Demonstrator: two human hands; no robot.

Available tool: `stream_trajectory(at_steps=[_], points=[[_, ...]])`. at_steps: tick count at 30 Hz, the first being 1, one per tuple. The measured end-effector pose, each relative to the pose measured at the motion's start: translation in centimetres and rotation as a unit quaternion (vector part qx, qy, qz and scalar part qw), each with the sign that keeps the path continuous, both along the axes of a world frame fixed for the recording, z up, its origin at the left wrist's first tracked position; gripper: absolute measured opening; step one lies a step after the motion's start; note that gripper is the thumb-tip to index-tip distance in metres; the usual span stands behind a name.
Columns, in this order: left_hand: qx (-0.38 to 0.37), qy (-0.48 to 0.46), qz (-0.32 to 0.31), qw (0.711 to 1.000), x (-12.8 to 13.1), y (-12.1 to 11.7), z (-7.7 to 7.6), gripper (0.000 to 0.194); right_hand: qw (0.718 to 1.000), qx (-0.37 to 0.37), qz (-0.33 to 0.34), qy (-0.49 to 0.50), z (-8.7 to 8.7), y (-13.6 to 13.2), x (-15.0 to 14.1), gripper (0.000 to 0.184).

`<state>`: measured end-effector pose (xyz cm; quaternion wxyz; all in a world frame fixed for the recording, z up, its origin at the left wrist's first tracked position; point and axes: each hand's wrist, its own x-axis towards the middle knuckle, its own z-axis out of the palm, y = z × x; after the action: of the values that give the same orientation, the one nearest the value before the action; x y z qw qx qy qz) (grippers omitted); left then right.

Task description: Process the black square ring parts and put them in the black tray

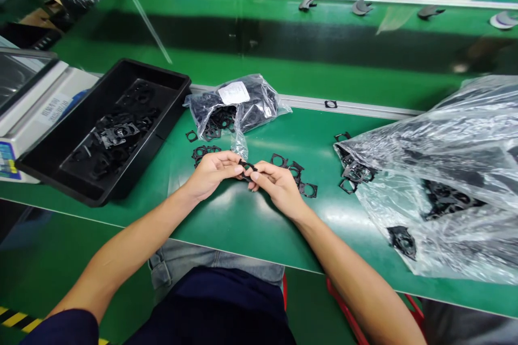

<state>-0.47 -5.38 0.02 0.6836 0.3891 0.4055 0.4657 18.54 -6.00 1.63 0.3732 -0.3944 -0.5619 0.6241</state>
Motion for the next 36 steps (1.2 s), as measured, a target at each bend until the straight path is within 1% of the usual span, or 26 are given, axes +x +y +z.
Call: stream_trajectory(at_steps=[5,8,12,16,20,25,29,33,36], points=[[-0.025,-0.020,-0.018,0.999,-0.1,0.0,0.0,0.046,1.000,0.016,0.007,-0.021,0.5,0.0,-0.1,0.039],[-0.028,-0.018,-0.031,0.999,-0.2,0.1,-0.2,0.046,0.999,0.011,-0.026,-0.019,0.5,0.0,-0.2,0.043],[-0.016,0.004,-0.045,0.999,-0.5,0.2,0.0,0.043,0.998,-0.018,-0.060,-0.010,0.3,-0.1,-0.3,0.046],[-0.009,0.019,-0.050,0.999,-0.8,0.4,0.3,0.040,0.998,-0.042,-0.055,-0.014,0.4,-0.3,-0.4,0.047],[-0.008,0.033,-0.066,0.997,-1.0,0.5,0.2,0.038,0.998,-0.041,-0.050,-0.024,0.6,-0.3,-0.5,0.048],[-0.008,0.042,-0.106,0.993,-1.1,0.4,-0.1,0.035,0.998,-0.044,-0.046,-0.030,0.5,-0.2,-0.4,0.045],[-0.004,0.047,-0.147,0.988,-1.4,0.5,0.3,0.032,0.997,-0.071,-0.043,-0.005,0.4,-0.2,-0.4,0.037],[-0.007,0.045,-0.194,0.980,-1.9,0.7,0.9,0.030,0.992,-0.113,-0.035,0.034,0.1,-0.2,-0.5,0.030],[-0.014,0.013,-0.238,0.971,-2.1,0.7,1.2,0.034,0.982,-0.166,0.003,0.086,-0.3,0.0,-0.4,0.030]])
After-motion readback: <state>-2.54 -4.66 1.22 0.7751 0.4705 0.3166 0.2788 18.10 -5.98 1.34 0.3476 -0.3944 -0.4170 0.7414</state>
